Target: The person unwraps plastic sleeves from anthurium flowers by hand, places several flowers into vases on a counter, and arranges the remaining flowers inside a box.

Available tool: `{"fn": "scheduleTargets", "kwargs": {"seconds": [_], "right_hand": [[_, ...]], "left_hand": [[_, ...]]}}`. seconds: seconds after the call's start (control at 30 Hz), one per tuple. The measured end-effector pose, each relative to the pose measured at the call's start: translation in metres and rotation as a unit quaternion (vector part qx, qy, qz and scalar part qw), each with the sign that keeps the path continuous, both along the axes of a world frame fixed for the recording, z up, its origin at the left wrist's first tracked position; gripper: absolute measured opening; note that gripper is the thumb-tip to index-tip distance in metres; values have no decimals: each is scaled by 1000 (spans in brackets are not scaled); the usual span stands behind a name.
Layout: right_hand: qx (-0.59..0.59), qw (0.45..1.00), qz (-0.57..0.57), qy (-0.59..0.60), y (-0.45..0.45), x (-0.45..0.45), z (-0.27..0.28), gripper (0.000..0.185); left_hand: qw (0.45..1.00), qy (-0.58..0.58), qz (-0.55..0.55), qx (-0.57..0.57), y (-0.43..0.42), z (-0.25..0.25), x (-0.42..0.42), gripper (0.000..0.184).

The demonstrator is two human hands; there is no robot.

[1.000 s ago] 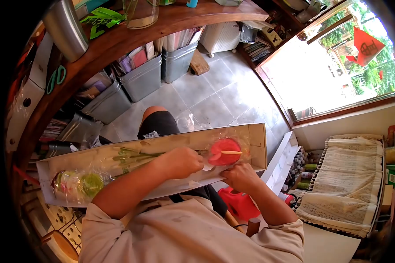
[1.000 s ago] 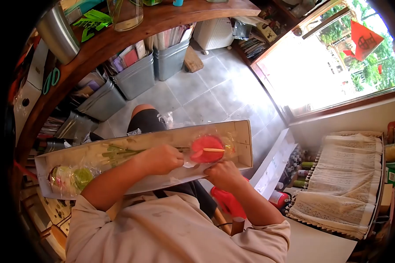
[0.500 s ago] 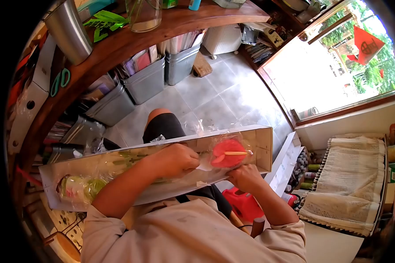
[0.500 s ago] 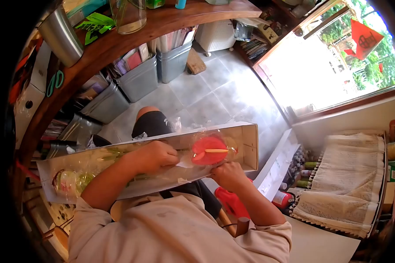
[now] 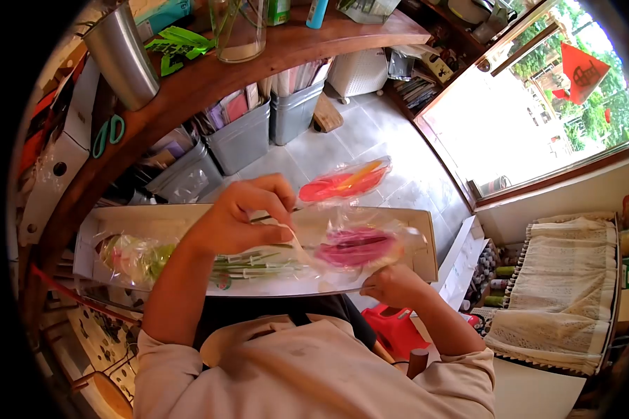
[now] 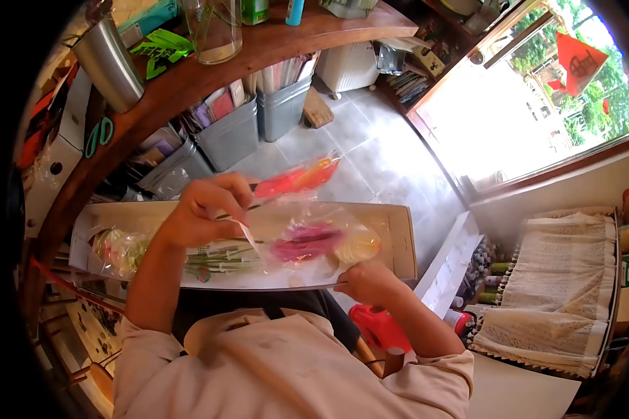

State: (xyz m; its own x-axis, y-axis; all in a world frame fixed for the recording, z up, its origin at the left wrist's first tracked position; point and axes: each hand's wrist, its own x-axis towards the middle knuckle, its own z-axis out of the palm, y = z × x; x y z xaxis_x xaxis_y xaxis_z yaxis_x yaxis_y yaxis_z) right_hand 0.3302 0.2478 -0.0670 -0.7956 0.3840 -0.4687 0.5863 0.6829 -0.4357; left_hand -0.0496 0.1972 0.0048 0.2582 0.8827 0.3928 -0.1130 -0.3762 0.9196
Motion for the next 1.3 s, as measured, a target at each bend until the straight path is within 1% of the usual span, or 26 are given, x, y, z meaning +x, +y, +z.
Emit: {"fn": "scheduleTargets", "kwargs": {"seconds": [0.03,0.13,0.17,0.27,0.37,0.47,0.53,0.6,0.67,0.7,0.73,0.8,0.83,0.87,0.93,0.97,1.07,1.13,1.17,1.2,1.23,1.27,1.3], "right_hand": [[-19,1000,-2,5,-1,-2,9,37],[-90,994,-35,49,-4,-10,29,55],[-106,992,-42,48,-3,-12,36,68],[-159,975,-106,117,3,-18,22,69],[-80,978,-192,23,1,-67,51,70],[-131,939,-227,221,1,-95,46,67],[-228,884,-216,347,2,-116,27,66],[-283,844,-239,388,-2,-127,19,62],[-294,837,-298,352,-8,-137,28,57],[-256,830,-306,390,-10,-144,23,43],[-323,781,-332,420,-11,-147,20,39],[-448,664,-378,465,-14,-154,18,31],[-418,671,-357,498,-16,-158,22,23],[-432,658,-365,497,-16,-159,19,23],[-460,629,-384,495,-16,-160,7,23],[-459,626,-384,500,-17,-159,3,22],[-461,615,-394,504,-18,-156,1,22],[-474,605,-413,489,-20,-155,2,22],[-452,626,-411,484,-19,-153,-1,23],[-431,646,-408,480,-18,-152,-3,23],[-409,666,-404,475,-16,-151,-4,24],[-388,689,-394,469,-16,-150,-4,25],[-368,710,-384,461,-19,-150,8,26]], "left_hand": [[1000,3,-9,-14,-1,-4,2,8],[998,-5,7,-55,-5,-25,4,7],[998,45,29,-17,-4,-31,2,6],[998,49,41,-23,-6,-34,3,6],[995,-31,43,-85,-12,-28,4,10],[996,-24,74,-36,-19,-26,5,26],[989,-48,90,-104,-28,-30,5,28],[976,-91,112,-161,-33,-42,5,28],[958,-150,138,-204,-33,-58,4,28],[948,-164,159,-222,-33,-55,7,27],[937,-180,179,-240,-34,-51,12,27],[920,-200,201,-269,-35,-51,13,25],[916,-204,203,-280,-35,-53,12,24],[911,-208,205,-291,-34,-55,11,24],[922,-213,202,-252,-36,-62,12,23],[927,-214,200,-234,-37,-64,12,24],[983,-131,57,-116,-44,-59,2,26],[983,-146,24,-106,-44,-41,3,25],[983,-154,9,-101,-44,-33,5,26],[994,-65,67,-49,-45,-28,9,26],[992,24,125,4,-46,-23,13,27],[975,113,183,55,-48,-22,15,27],[973,116,185,74,-47,-28,15,28]]}}
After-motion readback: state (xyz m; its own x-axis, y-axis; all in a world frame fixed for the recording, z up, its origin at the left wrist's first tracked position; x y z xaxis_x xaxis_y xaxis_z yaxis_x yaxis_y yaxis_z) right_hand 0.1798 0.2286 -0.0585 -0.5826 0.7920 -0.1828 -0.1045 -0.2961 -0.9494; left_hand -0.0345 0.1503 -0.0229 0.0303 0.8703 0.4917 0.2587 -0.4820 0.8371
